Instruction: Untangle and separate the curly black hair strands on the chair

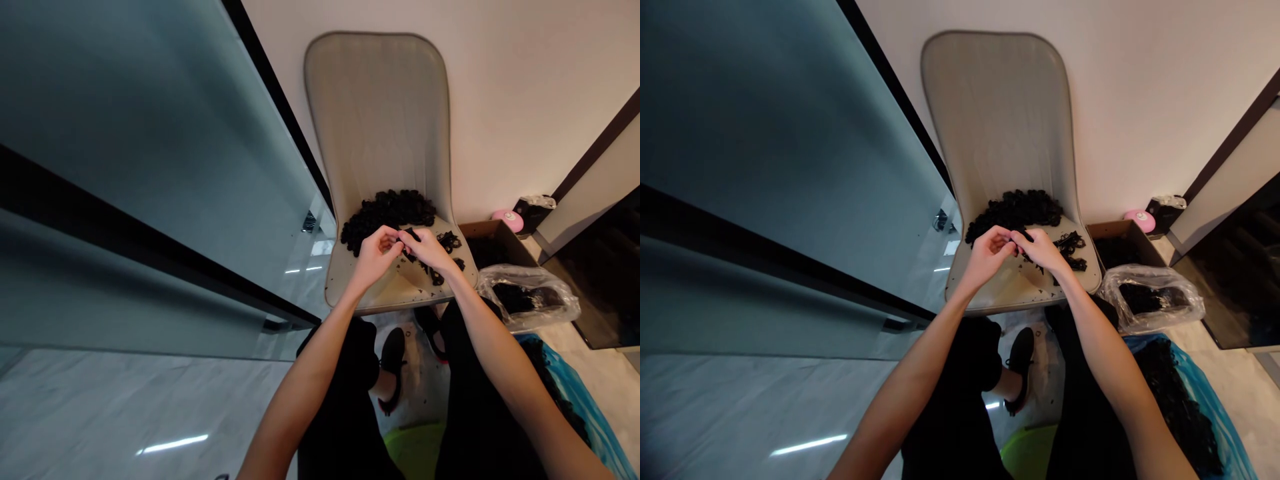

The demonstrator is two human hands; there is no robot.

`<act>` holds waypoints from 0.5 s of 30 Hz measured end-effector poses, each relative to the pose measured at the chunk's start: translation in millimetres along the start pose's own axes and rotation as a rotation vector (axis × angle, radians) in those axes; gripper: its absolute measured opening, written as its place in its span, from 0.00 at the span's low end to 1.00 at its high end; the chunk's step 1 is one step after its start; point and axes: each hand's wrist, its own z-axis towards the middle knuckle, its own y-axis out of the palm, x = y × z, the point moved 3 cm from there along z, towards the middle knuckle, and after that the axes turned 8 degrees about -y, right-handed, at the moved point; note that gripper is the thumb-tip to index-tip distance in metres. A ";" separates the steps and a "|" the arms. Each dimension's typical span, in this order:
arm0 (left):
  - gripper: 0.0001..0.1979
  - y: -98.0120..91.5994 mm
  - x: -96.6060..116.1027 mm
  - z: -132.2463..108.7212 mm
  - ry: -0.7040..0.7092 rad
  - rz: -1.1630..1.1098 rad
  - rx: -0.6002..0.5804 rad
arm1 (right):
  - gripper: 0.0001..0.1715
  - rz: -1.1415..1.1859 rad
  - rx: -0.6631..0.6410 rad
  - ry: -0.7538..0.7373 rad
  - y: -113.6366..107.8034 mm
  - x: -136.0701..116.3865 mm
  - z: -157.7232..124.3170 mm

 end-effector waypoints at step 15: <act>0.24 3.3 -1.4 0.7 -0.164 -0.228 -0.230 | 0.38 0.488 -0.081 0.059 18.6 -7.7 -4.4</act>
